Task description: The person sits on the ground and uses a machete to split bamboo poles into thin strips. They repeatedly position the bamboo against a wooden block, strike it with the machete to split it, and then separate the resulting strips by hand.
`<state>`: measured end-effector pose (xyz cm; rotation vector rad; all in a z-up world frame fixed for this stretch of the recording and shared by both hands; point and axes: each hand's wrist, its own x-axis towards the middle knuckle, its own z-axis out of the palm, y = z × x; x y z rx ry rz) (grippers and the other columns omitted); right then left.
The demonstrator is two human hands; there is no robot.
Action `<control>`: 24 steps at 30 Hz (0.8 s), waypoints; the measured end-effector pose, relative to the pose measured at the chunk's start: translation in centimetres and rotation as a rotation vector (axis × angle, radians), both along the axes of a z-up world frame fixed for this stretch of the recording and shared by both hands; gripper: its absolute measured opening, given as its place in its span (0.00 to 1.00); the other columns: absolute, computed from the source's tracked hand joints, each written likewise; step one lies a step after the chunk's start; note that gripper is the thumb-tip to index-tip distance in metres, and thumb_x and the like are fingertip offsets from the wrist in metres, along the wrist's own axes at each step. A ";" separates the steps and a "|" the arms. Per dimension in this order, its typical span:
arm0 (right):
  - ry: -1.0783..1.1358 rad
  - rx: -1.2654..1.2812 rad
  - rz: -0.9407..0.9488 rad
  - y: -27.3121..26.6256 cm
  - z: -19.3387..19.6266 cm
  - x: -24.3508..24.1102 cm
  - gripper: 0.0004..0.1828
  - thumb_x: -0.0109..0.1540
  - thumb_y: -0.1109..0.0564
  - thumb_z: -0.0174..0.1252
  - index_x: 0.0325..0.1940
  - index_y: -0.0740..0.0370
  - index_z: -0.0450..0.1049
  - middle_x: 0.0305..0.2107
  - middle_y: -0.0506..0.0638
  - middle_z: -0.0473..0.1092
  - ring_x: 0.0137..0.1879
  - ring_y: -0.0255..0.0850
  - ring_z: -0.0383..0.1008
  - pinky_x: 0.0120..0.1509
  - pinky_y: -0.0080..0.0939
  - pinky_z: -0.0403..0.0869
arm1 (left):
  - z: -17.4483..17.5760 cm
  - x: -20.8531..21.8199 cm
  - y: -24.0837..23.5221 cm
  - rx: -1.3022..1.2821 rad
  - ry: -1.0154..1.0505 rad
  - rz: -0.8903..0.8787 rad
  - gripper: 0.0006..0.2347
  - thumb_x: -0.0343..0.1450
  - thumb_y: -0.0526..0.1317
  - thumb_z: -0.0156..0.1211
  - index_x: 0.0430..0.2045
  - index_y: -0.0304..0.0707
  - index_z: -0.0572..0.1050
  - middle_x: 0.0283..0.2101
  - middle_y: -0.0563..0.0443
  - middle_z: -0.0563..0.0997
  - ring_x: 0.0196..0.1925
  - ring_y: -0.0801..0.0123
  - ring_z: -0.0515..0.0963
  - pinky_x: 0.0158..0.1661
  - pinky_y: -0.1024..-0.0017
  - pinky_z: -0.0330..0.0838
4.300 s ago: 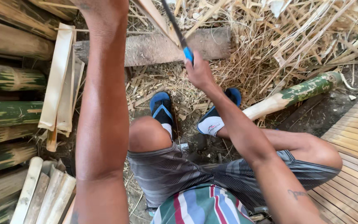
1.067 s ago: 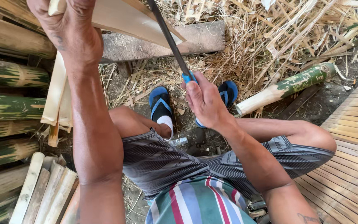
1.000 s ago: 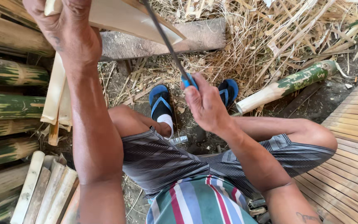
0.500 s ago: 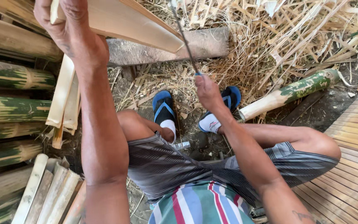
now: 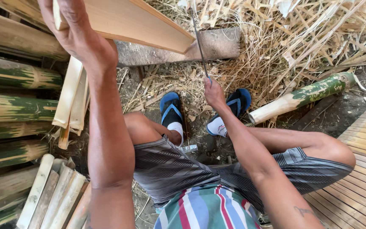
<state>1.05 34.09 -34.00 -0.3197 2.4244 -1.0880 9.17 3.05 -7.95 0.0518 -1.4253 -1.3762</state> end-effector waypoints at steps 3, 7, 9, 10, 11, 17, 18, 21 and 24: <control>-0.090 0.014 -0.013 0.6 -1.2 -0.1 0.33 0.73 0.36 0.36 0.36 0.67 0.71 0.26 0.57 0.69 0.35 0.52 0.71 0.44 0.58 0.70 | 0.3 -0.5 0.8 -0.153 -0.129 0.064 0.24 0.83 0.55 0.54 0.69 0.44 0.58 0.68 0.50 0.60 0.71 0.69 0.61 0.71 0.60 0.58; -0.002 -0.146 -0.013 0.6 2.1 2.1 0.30 0.72 0.35 0.37 0.39 0.64 0.70 0.25 0.55 0.69 0.33 0.47 0.71 0.42 0.53 0.70 | 2.0 -0.2 2.7 -0.370 -0.390 0.114 0.32 0.79 0.53 0.59 0.69 0.47 0.44 0.71 0.45 0.58 0.71 0.61 0.63 0.71 0.61 0.62; -0.002 -0.209 0.041 0.4 6.3 3.1 0.29 0.72 0.35 0.37 0.39 0.62 0.69 0.23 0.53 0.68 0.30 0.44 0.70 0.36 0.51 0.69 | 2.5 -0.9 4.0 -0.289 -0.353 0.133 0.40 0.73 0.52 0.69 0.67 0.43 0.39 0.69 0.39 0.59 0.67 0.56 0.66 0.64 0.59 0.66; -0.004 -0.266 0.092 0.4 8.7 3.7 0.29 0.71 0.34 0.35 0.39 0.61 0.67 0.22 0.50 0.66 0.29 0.41 0.69 0.33 0.47 0.69 | 2.6 -1.0 4.6 -0.286 -0.336 0.147 0.43 0.72 0.51 0.73 0.67 0.42 0.37 0.68 0.38 0.59 0.66 0.57 0.66 0.63 0.60 0.66; -0.005 -0.324 0.143 0.2 11.2 4.3 0.29 0.71 0.33 0.34 0.39 0.60 0.65 0.22 0.48 0.65 0.27 0.38 0.69 0.29 0.44 0.68 | 2.4 -1.1 5.2 -0.373 -0.314 0.173 0.43 0.74 0.47 0.76 0.69 0.46 0.38 0.70 0.42 0.57 0.67 0.61 0.64 0.65 0.63 0.64; 0.141 -0.635 0.271 -1.2 21.2 7.8 0.33 0.72 0.27 0.30 0.43 0.58 0.61 0.17 0.40 0.59 0.18 0.31 0.60 0.21 0.36 0.59 | 2.9 -2.5 6.7 -0.396 -0.122 0.205 0.41 0.78 0.31 0.80 0.70 0.52 0.44 0.66 0.50 0.61 0.61 0.72 0.67 0.62 0.71 0.63; 0.182 -0.631 0.266 -1.4 21.6 8.0 0.33 0.73 0.27 0.30 0.42 0.58 0.61 0.17 0.40 0.58 0.18 0.31 0.58 0.22 0.36 0.57 | 3.2 -2.4 7.0 -0.333 -0.137 0.202 0.40 0.76 0.31 0.79 0.70 0.50 0.45 0.65 0.48 0.62 0.59 0.71 0.67 0.60 0.71 0.64; -0.097 -0.595 0.261 -1.9 21.2 6.3 0.31 0.68 0.28 0.30 0.40 0.57 0.61 0.14 0.40 0.59 0.15 0.30 0.59 0.14 0.34 0.63 | 4.8 -2.3 7.2 -0.076 -0.271 0.254 0.40 0.70 0.32 0.78 0.69 0.41 0.48 0.59 0.40 0.63 0.50 0.62 0.64 0.52 0.65 0.62; 0.030 -0.612 0.277 -1.5 19.0 6.9 0.30 0.70 0.31 0.29 0.41 0.57 0.62 0.16 0.39 0.59 0.16 0.30 0.59 0.14 0.34 0.60 | 5.2 -2.4 6.6 0.052 -0.380 0.321 0.41 0.66 0.33 0.79 0.68 0.36 0.49 0.56 0.35 0.63 0.46 0.55 0.61 0.48 0.60 0.60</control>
